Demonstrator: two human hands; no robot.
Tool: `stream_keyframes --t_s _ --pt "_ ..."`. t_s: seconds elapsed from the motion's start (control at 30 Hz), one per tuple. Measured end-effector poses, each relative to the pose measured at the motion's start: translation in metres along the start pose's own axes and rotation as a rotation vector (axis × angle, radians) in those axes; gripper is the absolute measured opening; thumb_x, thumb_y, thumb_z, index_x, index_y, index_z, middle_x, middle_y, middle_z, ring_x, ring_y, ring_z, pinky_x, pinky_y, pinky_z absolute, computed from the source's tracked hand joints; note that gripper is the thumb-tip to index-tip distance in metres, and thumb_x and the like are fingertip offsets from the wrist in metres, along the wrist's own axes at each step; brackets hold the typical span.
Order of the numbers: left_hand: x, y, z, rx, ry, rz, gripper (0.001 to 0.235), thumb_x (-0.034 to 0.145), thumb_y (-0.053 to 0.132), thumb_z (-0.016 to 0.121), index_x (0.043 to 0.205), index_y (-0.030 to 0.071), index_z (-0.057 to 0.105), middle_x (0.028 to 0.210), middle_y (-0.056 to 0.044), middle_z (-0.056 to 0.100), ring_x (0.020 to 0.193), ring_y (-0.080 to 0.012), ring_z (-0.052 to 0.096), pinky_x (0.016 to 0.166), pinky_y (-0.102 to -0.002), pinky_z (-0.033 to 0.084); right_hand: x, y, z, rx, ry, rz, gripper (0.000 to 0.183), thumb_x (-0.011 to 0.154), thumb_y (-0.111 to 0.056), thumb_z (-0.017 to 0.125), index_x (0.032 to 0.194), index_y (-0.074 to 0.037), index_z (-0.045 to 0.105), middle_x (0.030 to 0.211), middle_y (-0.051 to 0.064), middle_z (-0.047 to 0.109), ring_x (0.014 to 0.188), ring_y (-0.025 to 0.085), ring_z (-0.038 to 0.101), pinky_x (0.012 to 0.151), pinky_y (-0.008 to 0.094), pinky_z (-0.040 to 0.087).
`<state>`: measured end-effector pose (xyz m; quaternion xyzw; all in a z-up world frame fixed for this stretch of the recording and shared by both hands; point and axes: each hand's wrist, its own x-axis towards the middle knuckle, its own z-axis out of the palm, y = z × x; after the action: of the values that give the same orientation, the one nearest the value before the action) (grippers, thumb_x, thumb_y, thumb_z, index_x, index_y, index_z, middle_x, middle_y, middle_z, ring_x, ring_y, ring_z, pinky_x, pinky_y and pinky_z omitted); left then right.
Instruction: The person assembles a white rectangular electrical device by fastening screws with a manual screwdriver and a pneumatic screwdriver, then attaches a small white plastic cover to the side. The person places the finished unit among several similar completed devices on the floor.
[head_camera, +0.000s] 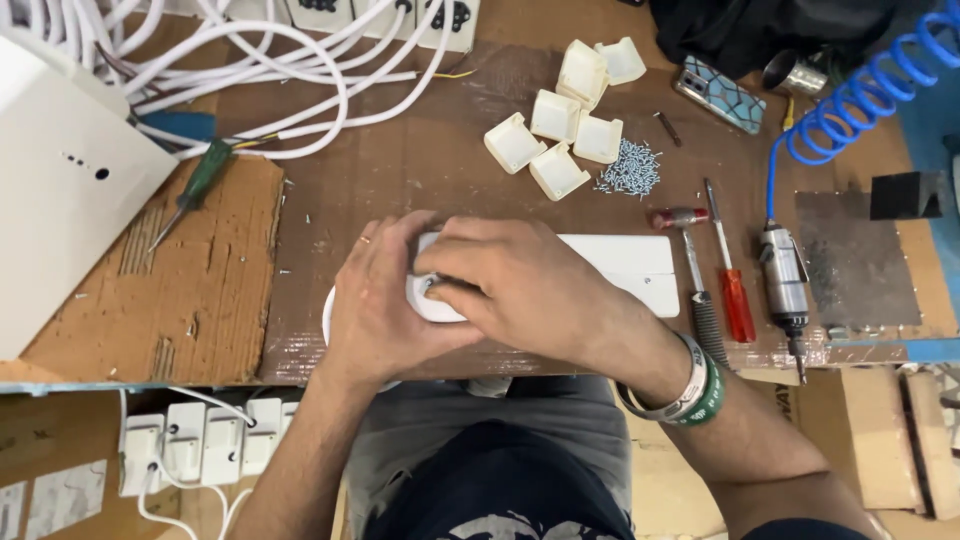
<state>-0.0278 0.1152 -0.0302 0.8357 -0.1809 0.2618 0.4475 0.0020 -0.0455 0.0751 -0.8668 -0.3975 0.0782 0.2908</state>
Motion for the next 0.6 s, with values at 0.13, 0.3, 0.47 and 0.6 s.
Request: stream_keyframes --t_s 0.13,0.3,0.47,0.6 --pt "0.001 0.004 0.0 0.017 0.0 -0.002 0.088 0.054 0.032 0.099 0.124 -0.002 0.058 0.112 -0.014 0.07 0.094 -0.0288 0.066 0.087 -0.04 0.055 0.0 0.005 0.0 0.058 0.036 -0.044 0.008 0.085 -0.008 0.066 0.09 -0.006 0.072 0.089 0.002 0.068 0.068 0.021 0.064 0.062 0.033 0.05" --pt "0.0 0.0 0.0 0.029 0.001 0.008 0.088 0.053 0.027 0.097 0.125 -0.002 0.057 0.113 -0.015 0.07 0.094 -0.0294 0.066 0.085 -0.041 0.056 -0.002 0.014 0.014 -0.038 0.143 -0.126 0.006 0.084 -0.009 0.067 0.089 -0.008 0.07 0.088 0.004 0.065 0.07 0.024 0.064 0.062 0.036 0.05" --pt "-0.004 -0.018 0.009 -0.048 0.07 0.11 0.079 0.06 0.031 0.095 0.124 0.0 0.061 0.106 -0.012 0.069 0.093 -0.0333 0.069 0.087 -0.042 0.055 -0.007 0.019 0.031 -0.217 0.222 -0.063 0.013 0.088 -0.025 0.069 0.08 -0.016 0.065 0.086 0.001 0.066 0.077 0.03 0.07 0.063 0.04 0.057" --pt "-0.004 -0.019 0.01 -0.018 0.048 0.082 0.078 0.06 0.028 0.094 0.124 -0.001 0.06 0.11 -0.015 0.07 0.095 -0.0377 0.067 0.086 -0.047 0.054 -0.01 0.014 0.046 -0.293 0.338 0.023 0.013 0.085 -0.028 0.068 0.078 -0.017 0.065 0.083 0.0 0.065 0.07 0.03 0.069 0.055 0.044 0.056"
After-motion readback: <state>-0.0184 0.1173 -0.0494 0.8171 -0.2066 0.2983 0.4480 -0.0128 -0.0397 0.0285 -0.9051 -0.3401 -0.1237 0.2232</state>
